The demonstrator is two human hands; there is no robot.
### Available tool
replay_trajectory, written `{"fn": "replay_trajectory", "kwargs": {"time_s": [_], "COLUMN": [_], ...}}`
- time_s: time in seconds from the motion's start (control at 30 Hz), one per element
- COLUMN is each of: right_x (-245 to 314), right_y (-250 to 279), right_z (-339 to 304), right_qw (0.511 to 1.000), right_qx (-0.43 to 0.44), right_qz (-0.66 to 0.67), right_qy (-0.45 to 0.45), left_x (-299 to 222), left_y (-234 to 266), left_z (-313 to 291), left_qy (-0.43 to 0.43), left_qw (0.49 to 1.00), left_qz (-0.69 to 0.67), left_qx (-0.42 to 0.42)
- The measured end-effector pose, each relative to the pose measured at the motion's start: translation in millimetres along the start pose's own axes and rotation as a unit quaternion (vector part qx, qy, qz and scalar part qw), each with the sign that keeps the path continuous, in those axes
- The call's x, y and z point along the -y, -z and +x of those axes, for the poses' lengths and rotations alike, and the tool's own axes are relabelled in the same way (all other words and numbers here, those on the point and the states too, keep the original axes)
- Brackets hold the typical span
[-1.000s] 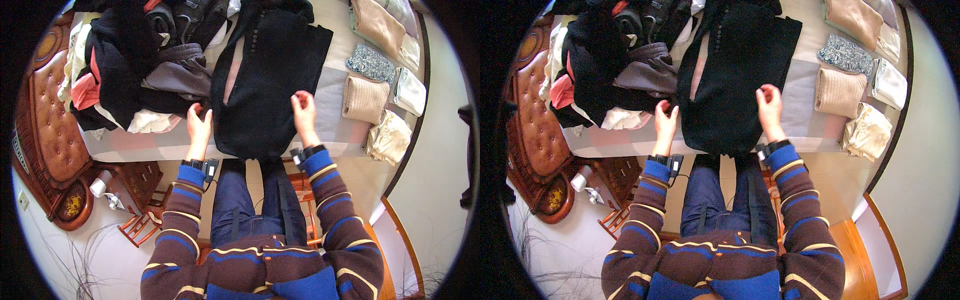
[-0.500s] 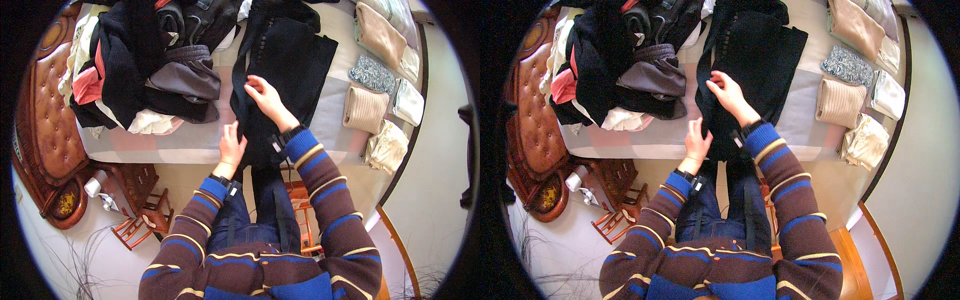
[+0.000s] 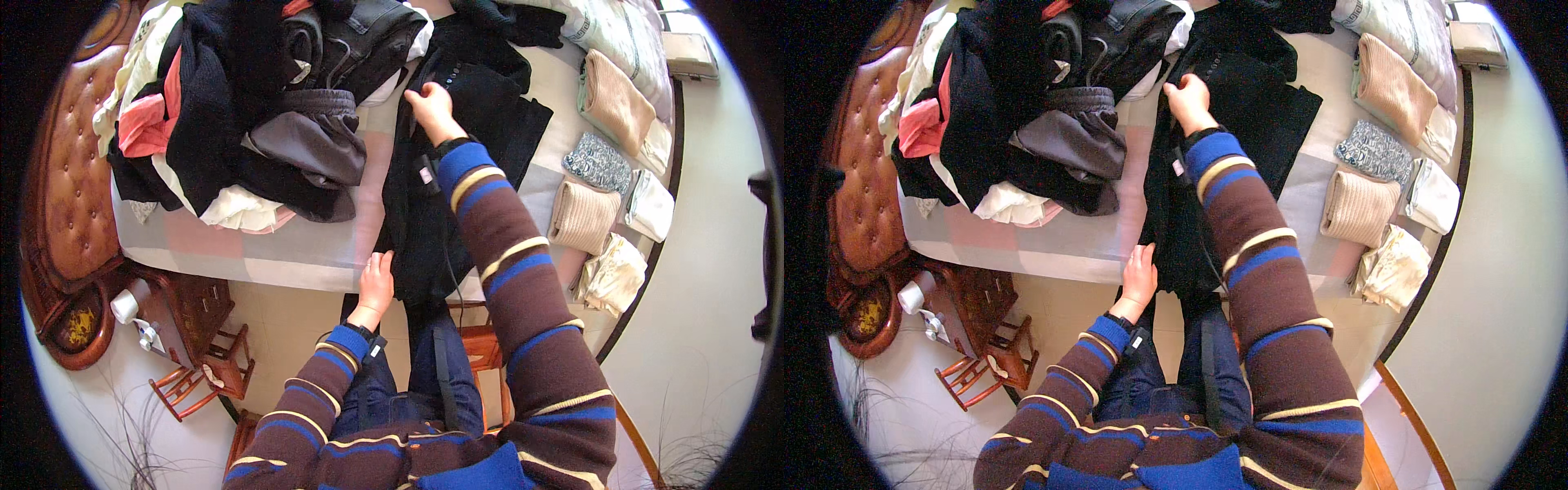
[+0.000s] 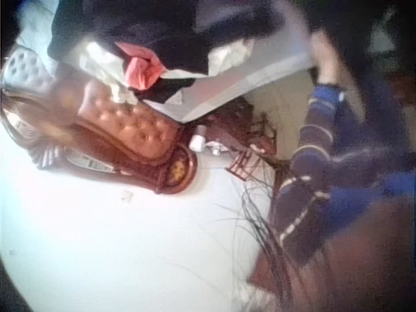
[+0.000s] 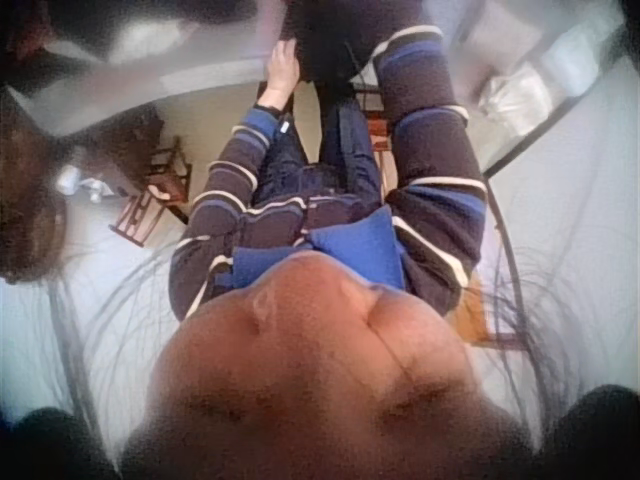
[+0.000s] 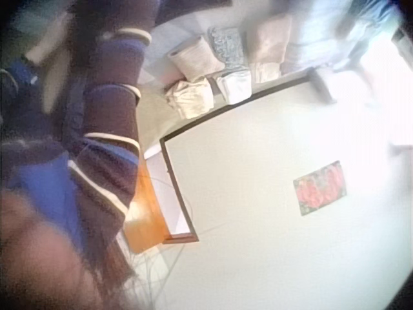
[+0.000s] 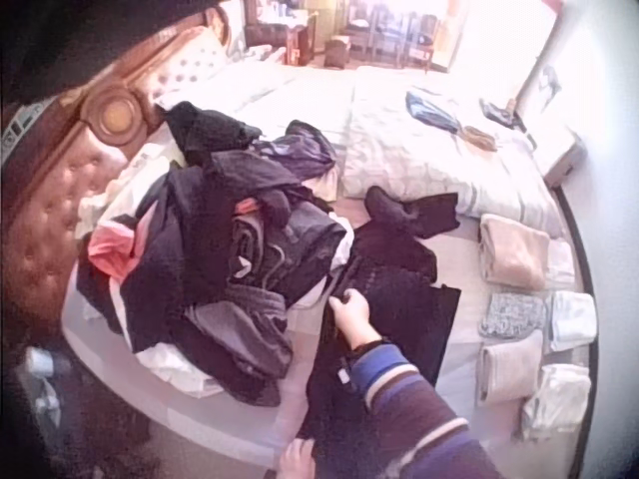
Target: The person folds several garments on a bed, including a beige ribbed sweater and a black ribbed sweater. Each item is smoothed, folded into a compact rectangle, and placed in a growing stack on the right side of the bed.
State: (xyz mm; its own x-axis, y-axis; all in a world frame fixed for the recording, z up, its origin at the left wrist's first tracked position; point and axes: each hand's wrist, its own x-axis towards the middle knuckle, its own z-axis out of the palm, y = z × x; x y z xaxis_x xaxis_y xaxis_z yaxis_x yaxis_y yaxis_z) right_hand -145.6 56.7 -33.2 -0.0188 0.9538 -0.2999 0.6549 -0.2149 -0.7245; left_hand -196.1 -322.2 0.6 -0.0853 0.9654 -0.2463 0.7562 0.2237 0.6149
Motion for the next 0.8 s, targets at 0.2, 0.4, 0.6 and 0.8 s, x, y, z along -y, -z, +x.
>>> {"fn": "replay_trajectory", "kwargs": {"time_s": [0.2,0.4,0.6,0.8], "right_x": [-24.6,-74.0,-84.1,-85.7], "right_y": [72.2,97.1,90.3,109.5], "right_z": [-4.5,-7.1,12.6,-16.3], "right_qw": [0.952,0.969,0.958,0.953], "right_qx": [0.002,-0.024,0.013,0.030], "right_qz": [0.306,0.221,0.281,0.298], "right_qy": [0.033,-0.104,-0.063,-0.038], "left_x": [-0.4,-8.6,-6.3,-3.4], "left_y": [-2.8,-13.6,-14.3,-14.9], "left_z": [-7.8,-8.1,-9.9,-10.1], "left_qy": [0.043,-0.010,0.004,0.033], "left_qw": [0.998,0.999,0.998,0.998], "left_qz": [-0.022,0.033,0.040,-0.007], "left_qx": [0.028,0.000,0.040,0.044]}}
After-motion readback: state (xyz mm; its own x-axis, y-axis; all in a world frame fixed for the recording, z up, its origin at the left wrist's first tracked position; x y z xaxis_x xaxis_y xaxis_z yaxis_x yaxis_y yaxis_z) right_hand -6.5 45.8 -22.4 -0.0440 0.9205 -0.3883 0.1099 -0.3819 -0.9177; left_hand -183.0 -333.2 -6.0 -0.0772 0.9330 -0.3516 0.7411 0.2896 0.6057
